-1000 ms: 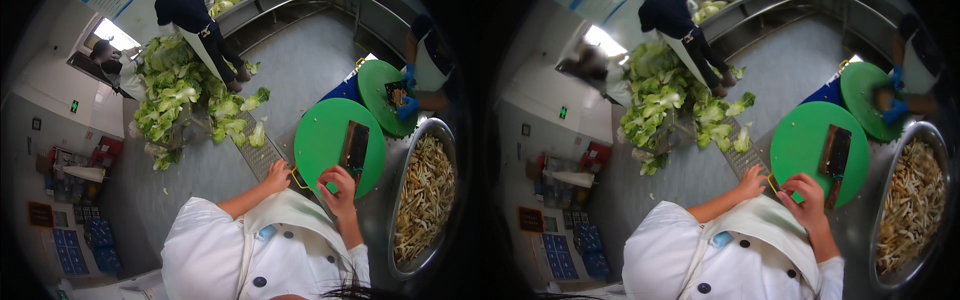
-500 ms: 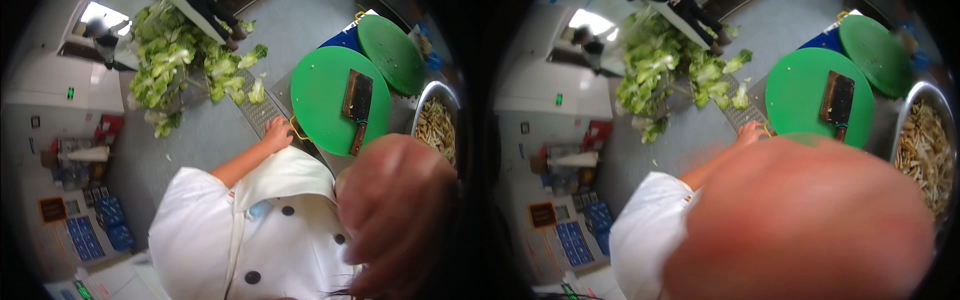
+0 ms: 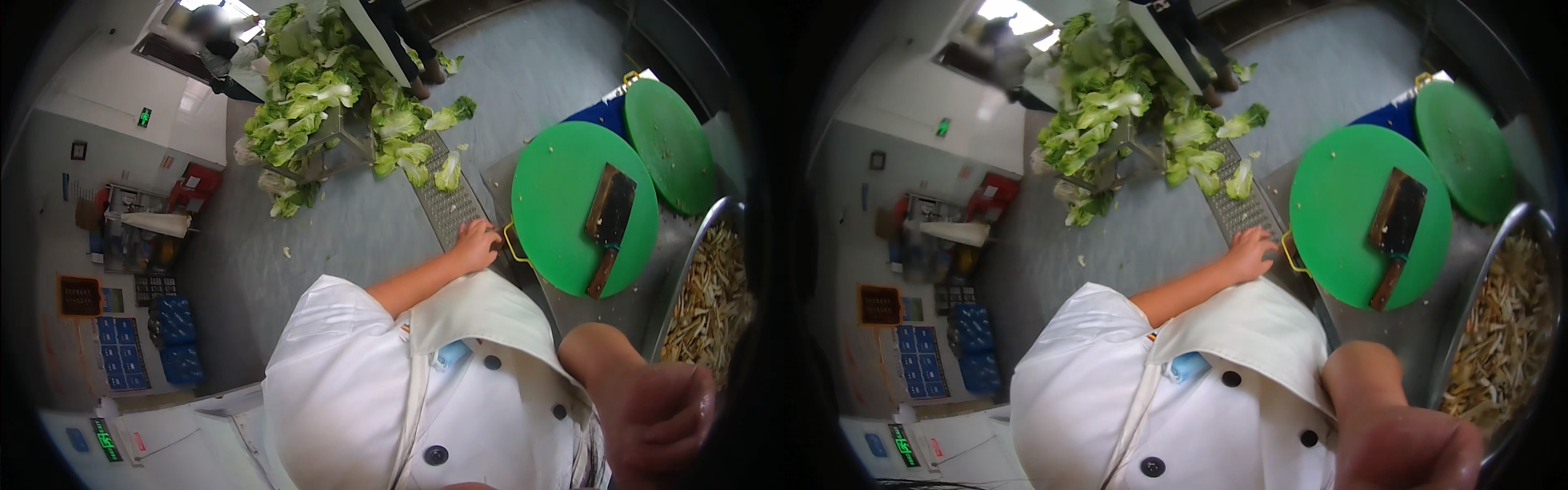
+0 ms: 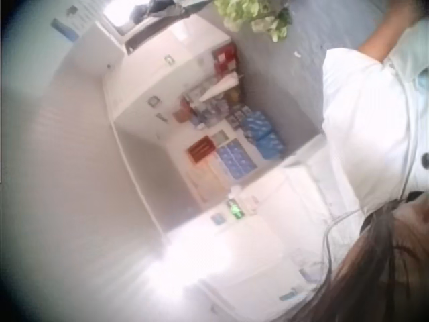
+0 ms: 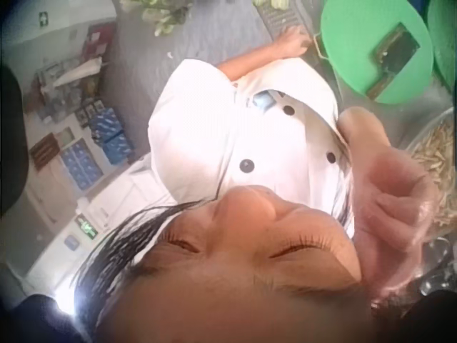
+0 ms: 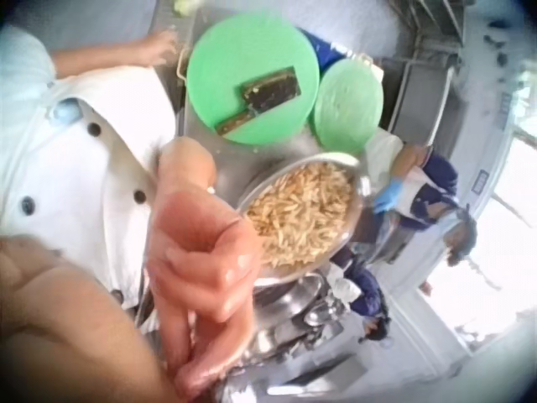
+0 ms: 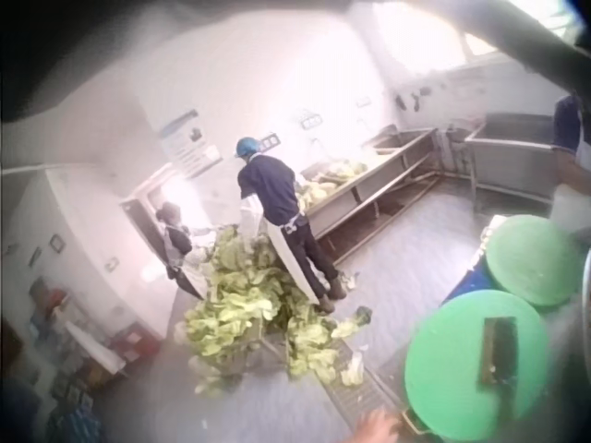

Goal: The person slices cooked tofu into strips on a green cutting board using a cleaver, then transfers the pieces into a large metal bowl. The person also handles leafy greens and moves a filled bowl of chopped tofu to a nearby surface.

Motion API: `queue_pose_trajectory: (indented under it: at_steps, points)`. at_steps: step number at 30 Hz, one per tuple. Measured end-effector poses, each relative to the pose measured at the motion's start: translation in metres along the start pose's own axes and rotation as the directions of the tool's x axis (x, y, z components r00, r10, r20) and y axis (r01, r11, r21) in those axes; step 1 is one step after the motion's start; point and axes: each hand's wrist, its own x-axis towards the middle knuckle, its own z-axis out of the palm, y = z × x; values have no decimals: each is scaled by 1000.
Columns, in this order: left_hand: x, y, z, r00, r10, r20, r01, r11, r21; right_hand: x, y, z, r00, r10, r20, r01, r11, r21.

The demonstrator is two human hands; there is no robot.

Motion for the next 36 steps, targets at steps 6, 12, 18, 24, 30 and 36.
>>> queue_pose_trajectory:
  at_steps: [6, 12, 18, 24, 30, 36]
  points:
    - [-1, -40, -1, 997, 22, -69, -26, 998, -50, -28, 10, -6, 994, -98, 50, 105, 977, -183]
    - [23, -67, -10, 987, 88, -138, -111, 979, -171, -100, -8, -109, 681, 732, 28, -485, 479, -732]
    - [24, -124, -32, 994, 98, -45, -107, 951, -290, -174, -36, -163, -341, 773, -535, 241, -478, -845]
    - [27, -169, -54, 986, 156, -64, -168, 918, -359, -224, 59, -91, -314, 859, -404, -167, -469, -867]
    - [30, -189, -64, 975, 200, -92, -220, 897, -384, -234, 102, -62, -315, 861, -400, -27, -430, -903]
    - [24, -196, -76, 976, 219, 12, -195, 891, -409, -251, 98, -55, -370, 810, -455, 7, -487, -873]
